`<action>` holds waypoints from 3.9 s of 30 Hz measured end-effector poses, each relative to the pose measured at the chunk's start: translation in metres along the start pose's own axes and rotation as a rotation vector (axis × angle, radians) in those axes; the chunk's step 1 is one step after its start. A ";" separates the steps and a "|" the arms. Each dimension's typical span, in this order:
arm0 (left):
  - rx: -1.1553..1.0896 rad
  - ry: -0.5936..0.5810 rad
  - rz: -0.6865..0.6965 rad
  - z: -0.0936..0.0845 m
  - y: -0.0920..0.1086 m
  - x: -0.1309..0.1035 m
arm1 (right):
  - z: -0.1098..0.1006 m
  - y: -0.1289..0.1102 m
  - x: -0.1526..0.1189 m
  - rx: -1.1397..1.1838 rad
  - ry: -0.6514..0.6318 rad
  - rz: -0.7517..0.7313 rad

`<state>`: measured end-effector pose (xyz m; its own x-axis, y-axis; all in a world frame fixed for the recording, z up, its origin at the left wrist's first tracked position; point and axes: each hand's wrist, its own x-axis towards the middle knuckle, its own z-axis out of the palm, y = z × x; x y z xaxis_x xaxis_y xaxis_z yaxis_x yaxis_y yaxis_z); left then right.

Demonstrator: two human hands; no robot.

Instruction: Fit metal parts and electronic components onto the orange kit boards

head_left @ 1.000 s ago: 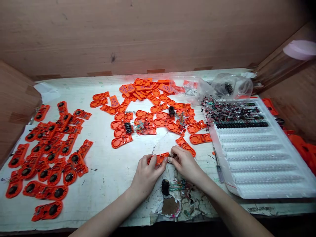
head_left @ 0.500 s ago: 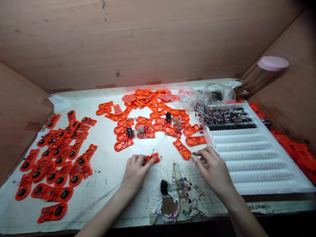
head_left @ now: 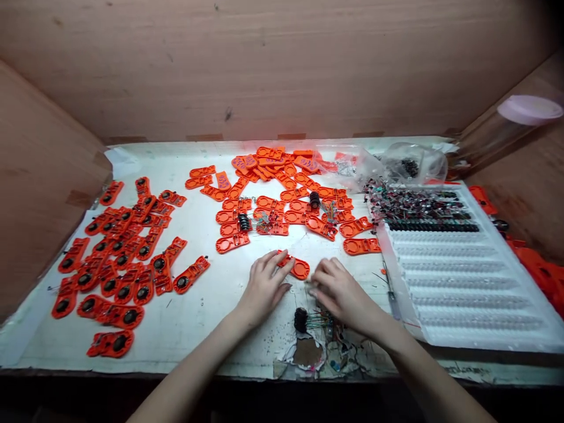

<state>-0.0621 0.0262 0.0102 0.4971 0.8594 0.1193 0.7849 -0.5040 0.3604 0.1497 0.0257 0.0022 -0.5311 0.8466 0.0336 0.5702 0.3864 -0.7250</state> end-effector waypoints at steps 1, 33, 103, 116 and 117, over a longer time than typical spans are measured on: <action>-0.025 0.008 -0.018 0.003 0.006 0.000 | 0.000 -0.004 -0.008 0.014 -0.050 -0.002; -0.143 0.035 -0.084 0.014 0.007 0.023 | 0.008 0.023 -0.018 1.051 0.416 0.428; -1.297 -0.184 -0.616 -0.005 0.054 -0.003 | 0.009 -0.014 -0.004 1.443 0.549 0.312; -1.499 -0.205 -0.849 -0.012 0.050 -0.001 | -0.003 -0.015 -0.015 1.342 0.526 0.332; -1.566 -0.218 -0.857 -0.013 0.051 0.000 | -0.003 -0.015 -0.016 1.332 0.514 0.331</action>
<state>-0.0273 0.0016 0.0402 0.3187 0.7202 -0.6162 -0.1556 0.6811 0.7155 0.1514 0.0074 0.0141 -0.0541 0.9722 -0.2278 -0.5208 -0.2221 -0.8243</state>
